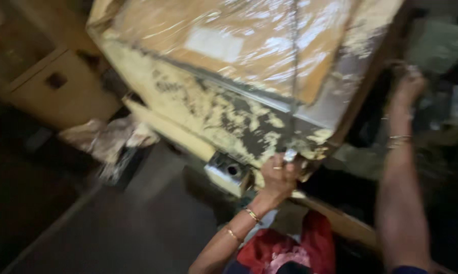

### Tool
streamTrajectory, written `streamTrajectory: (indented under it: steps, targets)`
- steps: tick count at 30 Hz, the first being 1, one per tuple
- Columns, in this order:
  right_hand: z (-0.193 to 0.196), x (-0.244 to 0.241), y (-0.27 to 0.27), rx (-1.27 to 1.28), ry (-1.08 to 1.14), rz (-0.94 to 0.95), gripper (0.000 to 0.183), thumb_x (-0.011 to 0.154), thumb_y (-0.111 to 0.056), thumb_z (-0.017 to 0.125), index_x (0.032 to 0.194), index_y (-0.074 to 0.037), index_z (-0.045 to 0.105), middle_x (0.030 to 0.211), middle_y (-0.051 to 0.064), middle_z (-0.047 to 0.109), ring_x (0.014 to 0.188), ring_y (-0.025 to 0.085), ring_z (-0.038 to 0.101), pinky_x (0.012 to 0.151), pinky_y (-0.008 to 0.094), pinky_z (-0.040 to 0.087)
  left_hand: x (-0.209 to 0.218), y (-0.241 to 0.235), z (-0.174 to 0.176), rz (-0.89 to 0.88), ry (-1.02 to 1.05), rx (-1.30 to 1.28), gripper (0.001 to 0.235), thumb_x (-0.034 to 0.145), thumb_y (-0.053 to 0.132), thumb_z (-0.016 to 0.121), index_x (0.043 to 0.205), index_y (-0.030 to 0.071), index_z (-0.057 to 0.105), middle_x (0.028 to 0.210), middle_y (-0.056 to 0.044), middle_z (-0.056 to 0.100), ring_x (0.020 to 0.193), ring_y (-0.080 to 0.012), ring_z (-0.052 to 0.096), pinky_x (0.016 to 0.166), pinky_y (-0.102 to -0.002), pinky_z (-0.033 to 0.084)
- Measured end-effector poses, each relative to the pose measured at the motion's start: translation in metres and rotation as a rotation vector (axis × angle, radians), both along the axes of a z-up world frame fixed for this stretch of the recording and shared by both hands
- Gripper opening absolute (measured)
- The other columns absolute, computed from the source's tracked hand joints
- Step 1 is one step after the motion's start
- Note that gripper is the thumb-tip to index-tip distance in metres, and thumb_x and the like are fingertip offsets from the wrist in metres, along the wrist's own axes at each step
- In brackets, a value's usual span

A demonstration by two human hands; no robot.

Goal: The person repeatedly places a wrapped package on a machine, presses a button, and uses a metal rod to adjust an internal component. The person then removes the rod and repeats the cycle.

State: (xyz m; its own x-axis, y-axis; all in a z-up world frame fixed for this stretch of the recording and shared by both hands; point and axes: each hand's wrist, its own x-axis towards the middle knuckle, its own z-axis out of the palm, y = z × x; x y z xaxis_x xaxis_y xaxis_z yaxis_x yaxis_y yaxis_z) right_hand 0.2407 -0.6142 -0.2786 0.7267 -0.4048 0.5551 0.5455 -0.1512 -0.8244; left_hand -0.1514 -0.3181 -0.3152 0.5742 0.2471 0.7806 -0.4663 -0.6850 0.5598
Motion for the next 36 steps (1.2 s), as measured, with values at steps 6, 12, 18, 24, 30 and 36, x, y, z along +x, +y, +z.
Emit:
streamTrajectory:
  steps: [6,12,18,24,30,36]
  targets:
    - [-0.008,-0.014,-0.002,0.108,0.087,0.209,0.01,0.104,0.001,0.071,0.105,-0.008,0.076,0.086,-0.007,0.067,0.069,0.004,0.056,0.056,0.022,0.038,-0.064,0.093,-0.016,0.135,0.28,0.193,0.039,0.096,0.032,0.069,0.117,0.001,0.061,0.111,-0.022,0.065,0.098,-0.0372,0.065,0.075,-0.047,0.058]
    - [0.001,-0.022,-0.001,0.105,0.044,0.248,0.017,0.103,0.004,0.073,0.113,-0.007,0.079,0.089,-0.007,0.068,0.071,0.002,0.055,0.06,0.021,0.039,-0.018,0.217,-0.067,0.294,0.764,0.577,0.027,0.097,0.019,0.059,0.11,-0.004,0.062,0.091,-0.025,0.068,0.085,-0.0397,0.069,0.061,-0.047,0.058]
    - [0.008,-0.025,-0.004,0.101,0.156,0.174,0.016,0.106,-0.009,0.065,0.109,-0.012,0.081,0.083,-0.01,0.065,0.066,0.001,0.052,0.055,0.022,0.036,0.022,0.249,-0.125,0.195,0.817,0.347,0.023,0.085,0.02,0.066,0.091,-0.001,0.07,0.082,-0.026,0.071,0.08,-0.0469,0.069,0.069,-0.055,0.055]
    - [0.013,-0.041,0.0,0.018,0.193,0.112,0.011,0.103,-0.021,0.07,0.108,-0.014,0.077,0.076,-0.01,0.058,0.063,0.002,0.046,0.053,0.022,0.034,0.036,0.249,-0.133,0.276,1.242,-0.237,0.04,0.087,0.03,0.071,0.067,-0.005,0.071,0.058,-0.019,0.068,0.052,-0.0329,0.072,0.052,-0.046,0.057]
    - [0.024,-0.054,0.019,0.153,0.299,0.107,0.029,0.092,-0.011,0.071,0.119,-0.013,0.078,0.072,-0.007,0.059,0.055,0.005,0.043,0.047,0.023,0.03,0.034,0.255,-0.121,0.202,1.01,0.313,0.043,0.091,0.033,0.068,0.072,-0.005,0.07,0.073,-0.027,0.07,0.073,-0.0449,0.069,0.064,-0.051,0.056]
    - [0.017,-0.05,0.011,0.122,0.184,0.131,0.038,0.091,-0.008,0.071,0.129,-0.008,0.073,0.084,-0.007,0.067,0.062,0.003,0.049,0.054,0.022,0.038,0.041,0.267,-0.116,-0.099,0.721,0.779,0.018,0.082,0.014,0.066,0.095,0.001,0.066,0.081,-0.024,0.072,0.079,-0.0441,0.071,0.068,-0.054,0.058]
